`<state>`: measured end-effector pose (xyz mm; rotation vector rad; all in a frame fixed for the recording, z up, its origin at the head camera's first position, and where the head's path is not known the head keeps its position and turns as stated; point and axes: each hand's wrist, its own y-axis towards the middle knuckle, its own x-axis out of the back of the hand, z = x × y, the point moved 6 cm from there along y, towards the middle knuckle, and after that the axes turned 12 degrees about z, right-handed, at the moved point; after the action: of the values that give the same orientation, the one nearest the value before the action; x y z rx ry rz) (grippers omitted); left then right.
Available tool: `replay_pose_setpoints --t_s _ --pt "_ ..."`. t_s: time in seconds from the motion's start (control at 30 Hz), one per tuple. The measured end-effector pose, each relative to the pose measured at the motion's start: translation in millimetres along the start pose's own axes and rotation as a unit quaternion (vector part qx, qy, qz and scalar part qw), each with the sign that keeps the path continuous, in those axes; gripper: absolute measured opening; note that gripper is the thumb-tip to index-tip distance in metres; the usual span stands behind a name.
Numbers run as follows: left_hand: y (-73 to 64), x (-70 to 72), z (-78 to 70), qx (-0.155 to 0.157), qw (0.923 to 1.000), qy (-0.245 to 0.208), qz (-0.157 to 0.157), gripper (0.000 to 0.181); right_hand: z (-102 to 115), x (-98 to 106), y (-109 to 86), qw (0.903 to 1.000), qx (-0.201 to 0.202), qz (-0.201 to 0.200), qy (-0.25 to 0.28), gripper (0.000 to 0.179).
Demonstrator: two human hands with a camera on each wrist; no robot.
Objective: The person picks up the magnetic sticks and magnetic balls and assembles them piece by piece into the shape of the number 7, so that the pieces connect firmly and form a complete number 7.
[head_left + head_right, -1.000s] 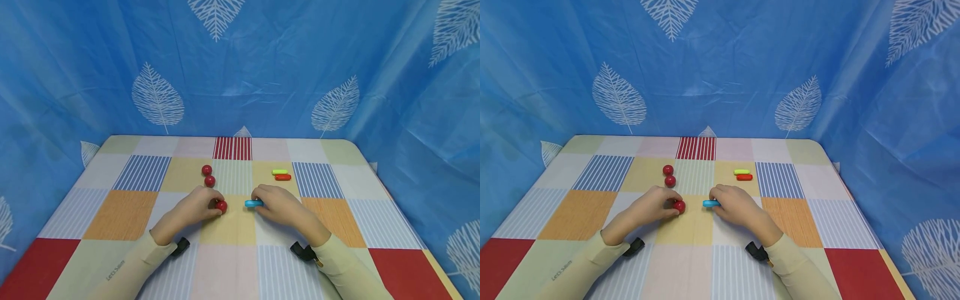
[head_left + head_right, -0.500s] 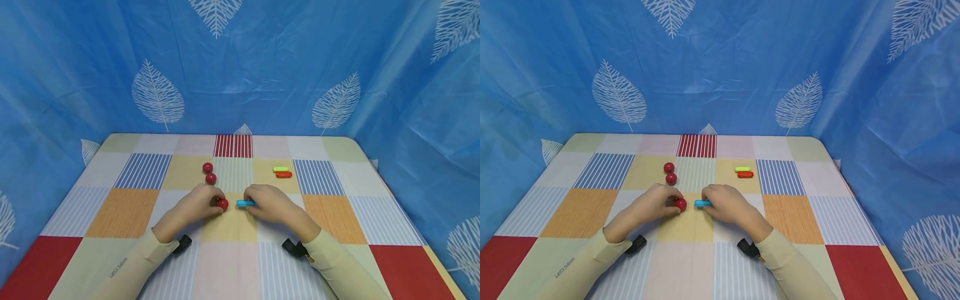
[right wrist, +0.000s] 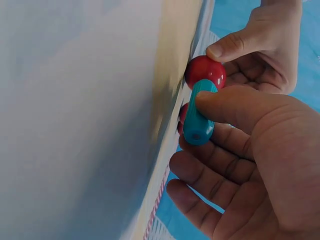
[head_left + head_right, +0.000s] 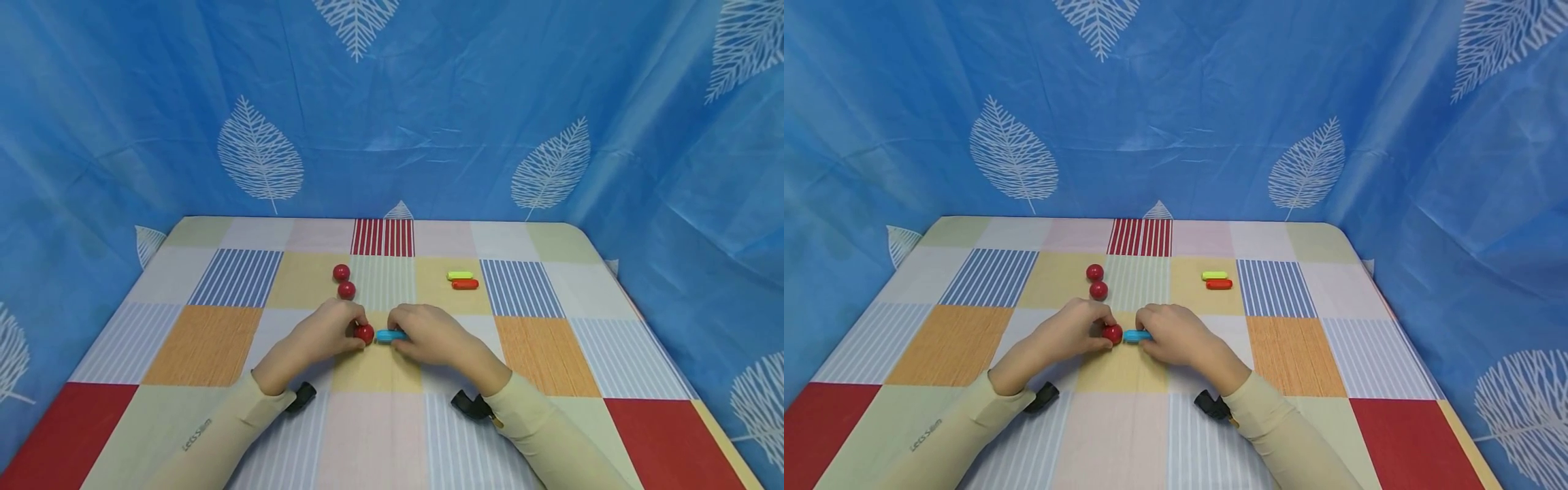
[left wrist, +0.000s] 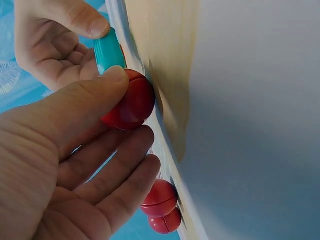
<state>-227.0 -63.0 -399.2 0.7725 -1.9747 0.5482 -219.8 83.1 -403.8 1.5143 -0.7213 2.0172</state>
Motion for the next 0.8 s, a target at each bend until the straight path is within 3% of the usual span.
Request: replay_pose_setpoints --t_s 0.4,0.8 --pt "-0.9 -1.5 0.8 -0.004 1.0 -0.008 0.002 0.025 3.9 -1.7 4.0 1.0 0.004 0.001 0.0 0.012" --pt "-1.5 -2.9 -1.2 0.002 0.9999 0.012 0.0 0.031 3.8 -0.9 2.7 0.9999 0.002 0.016 0.003 0.014"
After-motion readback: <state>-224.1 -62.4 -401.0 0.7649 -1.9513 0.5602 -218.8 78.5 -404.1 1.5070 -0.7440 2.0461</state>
